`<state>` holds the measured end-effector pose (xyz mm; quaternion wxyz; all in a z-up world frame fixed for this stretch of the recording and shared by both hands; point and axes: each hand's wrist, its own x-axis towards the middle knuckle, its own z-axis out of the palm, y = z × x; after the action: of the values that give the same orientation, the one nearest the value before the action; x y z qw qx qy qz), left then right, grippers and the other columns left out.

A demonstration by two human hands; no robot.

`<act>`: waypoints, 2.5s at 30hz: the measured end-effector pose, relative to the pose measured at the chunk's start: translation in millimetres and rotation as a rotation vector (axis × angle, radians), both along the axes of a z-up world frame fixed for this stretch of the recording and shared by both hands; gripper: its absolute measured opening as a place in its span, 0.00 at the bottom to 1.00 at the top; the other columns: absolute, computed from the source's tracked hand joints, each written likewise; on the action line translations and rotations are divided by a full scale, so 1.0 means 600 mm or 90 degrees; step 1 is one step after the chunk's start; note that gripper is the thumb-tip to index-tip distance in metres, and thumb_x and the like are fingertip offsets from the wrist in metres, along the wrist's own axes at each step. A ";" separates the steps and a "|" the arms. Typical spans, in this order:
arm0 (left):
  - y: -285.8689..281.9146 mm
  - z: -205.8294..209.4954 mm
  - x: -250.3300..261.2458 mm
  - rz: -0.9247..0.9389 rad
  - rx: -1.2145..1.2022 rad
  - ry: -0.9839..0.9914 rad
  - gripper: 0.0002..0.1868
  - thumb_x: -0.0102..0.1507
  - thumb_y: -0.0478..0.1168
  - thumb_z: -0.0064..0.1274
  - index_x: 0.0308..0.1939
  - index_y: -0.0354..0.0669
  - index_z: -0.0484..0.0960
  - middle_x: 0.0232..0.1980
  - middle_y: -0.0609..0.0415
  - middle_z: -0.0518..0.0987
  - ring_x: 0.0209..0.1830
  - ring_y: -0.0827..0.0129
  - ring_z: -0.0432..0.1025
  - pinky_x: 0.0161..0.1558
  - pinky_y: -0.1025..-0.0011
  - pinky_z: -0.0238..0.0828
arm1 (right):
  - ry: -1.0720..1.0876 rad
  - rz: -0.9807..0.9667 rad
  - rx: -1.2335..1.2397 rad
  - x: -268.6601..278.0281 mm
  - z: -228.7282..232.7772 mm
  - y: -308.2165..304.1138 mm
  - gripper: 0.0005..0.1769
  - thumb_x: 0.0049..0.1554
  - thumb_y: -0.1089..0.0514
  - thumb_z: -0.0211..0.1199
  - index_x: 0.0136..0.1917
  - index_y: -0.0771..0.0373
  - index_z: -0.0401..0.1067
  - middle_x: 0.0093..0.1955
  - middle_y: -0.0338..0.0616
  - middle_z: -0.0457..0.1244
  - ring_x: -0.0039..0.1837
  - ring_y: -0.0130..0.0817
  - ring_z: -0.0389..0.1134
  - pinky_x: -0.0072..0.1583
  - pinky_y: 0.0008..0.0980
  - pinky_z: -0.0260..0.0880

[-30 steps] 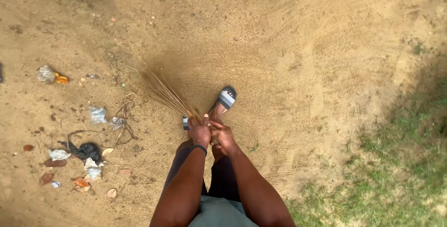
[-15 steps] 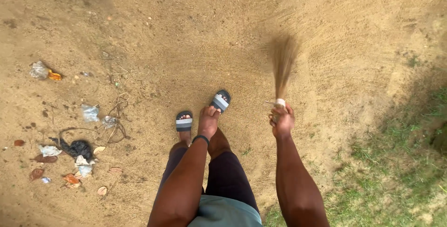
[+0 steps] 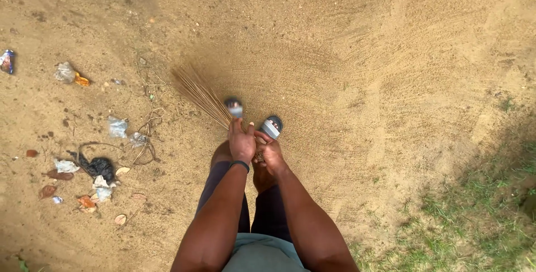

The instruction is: Sweep debris and leaves from a dirt and concrete outdoor area using a bundle-style broom.

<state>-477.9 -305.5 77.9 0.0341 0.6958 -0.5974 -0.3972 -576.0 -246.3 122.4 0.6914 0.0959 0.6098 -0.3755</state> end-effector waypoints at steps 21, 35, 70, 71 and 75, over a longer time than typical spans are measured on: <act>-0.185 -0.003 0.000 -0.024 0.401 0.061 0.31 0.67 0.57 0.49 0.68 0.44 0.72 0.68 0.41 0.74 0.68 0.51 0.69 0.68 0.63 0.63 | 0.138 -0.176 0.070 -0.239 -0.100 -0.074 0.08 0.56 0.60 0.57 0.48 0.65 0.71 0.35 0.51 0.65 0.30 0.37 0.67 0.30 0.38 0.71; -0.256 -0.044 0.050 0.097 0.336 0.085 0.21 0.69 0.53 0.50 0.55 0.41 0.78 0.49 0.45 0.84 0.46 0.56 0.79 0.53 0.62 0.74 | -0.043 0.105 0.063 -0.122 0.016 -0.205 0.36 0.50 0.59 0.61 0.71 0.70 0.66 0.40 0.47 0.68 0.32 0.31 0.65 0.32 0.28 0.69; -0.279 -0.194 -0.165 -0.287 0.074 0.025 0.24 0.75 0.53 0.42 0.73 0.53 0.66 0.75 0.42 0.66 0.69 0.51 0.64 0.65 0.64 0.59 | 0.013 -0.037 0.007 -0.426 0.035 -0.285 0.44 0.49 0.62 0.59 0.78 0.66 0.58 0.38 0.47 0.64 0.31 0.32 0.61 0.30 0.31 0.65; -0.309 -0.142 -0.189 -0.139 0.143 0.095 0.28 0.72 0.55 0.48 0.70 0.44 0.69 0.72 0.40 0.69 0.70 0.50 0.65 0.66 0.64 0.60 | 0.099 -0.075 0.044 -0.459 0.039 -0.282 0.44 0.48 0.63 0.59 0.78 0.63 0.57 0.38 0.46 0.64 0.32 0.33 0.62 0.32 0.31 0.66; -0.389 -0.043 -0.257 -0.027 0.099 0.339 0.24 0.69 0.50 0.50 0.61 0.36 0.79 0.63 0.41 0.80 0.64 0.54 0.73 0.64 0.66 0.67 | 0.246 -0.175 0.113 -0.576 0.016 -0.297 0.38 0.50 0.60 0.55 0.75 0.60 0.61 0.36 0.45 0.64 0.32 0.34 0.63 0.32 0.30 0.68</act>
<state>-632.3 -539.0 52.2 0.1281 0.5546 -0.5498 -0.6113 -921.8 -424.7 131.7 0.4932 0.1643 0.7427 -0.4222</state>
